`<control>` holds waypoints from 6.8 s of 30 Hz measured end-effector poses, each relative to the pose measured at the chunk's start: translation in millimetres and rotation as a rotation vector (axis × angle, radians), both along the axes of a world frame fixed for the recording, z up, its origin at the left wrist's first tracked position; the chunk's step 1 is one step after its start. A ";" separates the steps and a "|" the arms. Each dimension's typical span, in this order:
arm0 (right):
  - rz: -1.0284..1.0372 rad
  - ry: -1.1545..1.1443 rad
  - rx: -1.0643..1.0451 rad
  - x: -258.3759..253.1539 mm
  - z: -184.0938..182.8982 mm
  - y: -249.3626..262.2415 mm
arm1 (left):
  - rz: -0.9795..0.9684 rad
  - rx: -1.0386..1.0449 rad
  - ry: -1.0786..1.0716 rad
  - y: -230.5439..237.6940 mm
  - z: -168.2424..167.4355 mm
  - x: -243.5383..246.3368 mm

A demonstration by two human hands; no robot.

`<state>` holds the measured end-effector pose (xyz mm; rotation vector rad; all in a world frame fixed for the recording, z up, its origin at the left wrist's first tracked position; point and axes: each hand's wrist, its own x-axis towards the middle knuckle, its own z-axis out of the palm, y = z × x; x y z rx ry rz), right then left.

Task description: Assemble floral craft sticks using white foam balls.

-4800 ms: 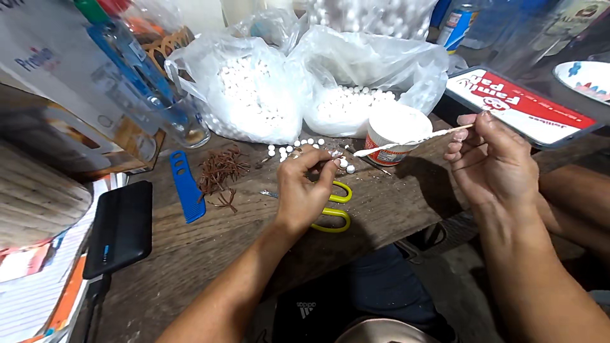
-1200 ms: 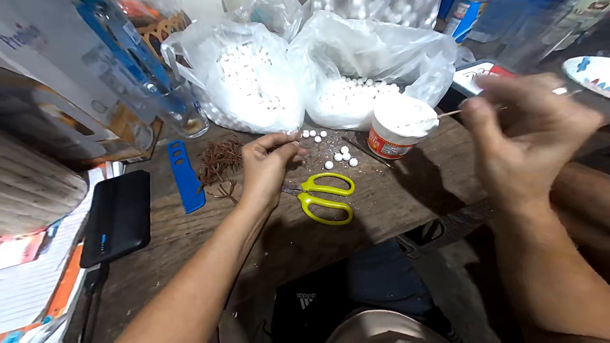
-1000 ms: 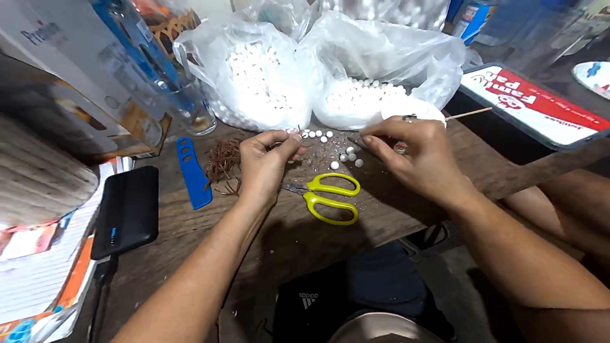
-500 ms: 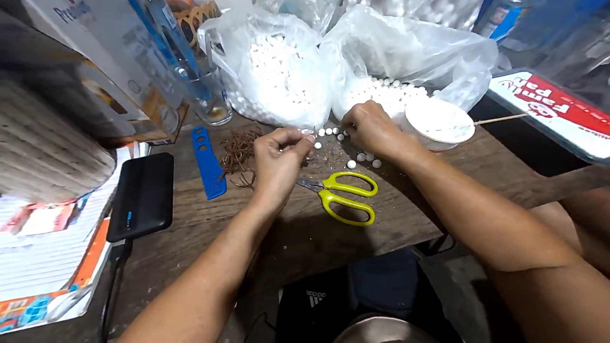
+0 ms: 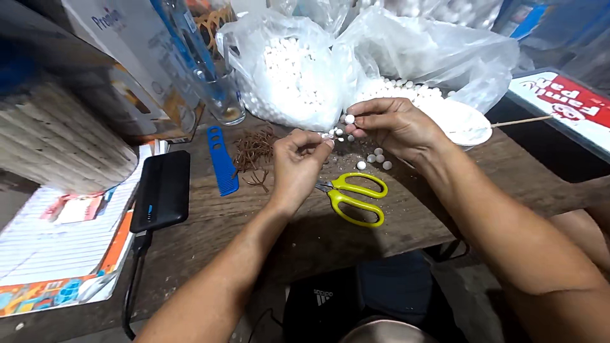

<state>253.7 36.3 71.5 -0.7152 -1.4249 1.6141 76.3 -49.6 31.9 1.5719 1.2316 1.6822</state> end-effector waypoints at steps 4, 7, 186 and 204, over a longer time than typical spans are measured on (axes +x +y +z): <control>0.079 0.015 -0.023 1.1 -1.8 1.4 | 0.011 0.038 0.034 1.0 -1.2 -0.5; 0.134 0.037 -0.015 2.6 -4.1 3.7 | 0.004 0.046 0.025 0.8 -1.9 -0.7; -0.240 -0.266 0.661 71.8 -43.4 -65.4 | -0.134 -0.259 -0.435 -3.0 8.1 -1.7; -0.776 -0.300 0.786 167.8 -24.2 -51.6 | -0.237 -0.268 -0.444 -3.2 7.0 2.4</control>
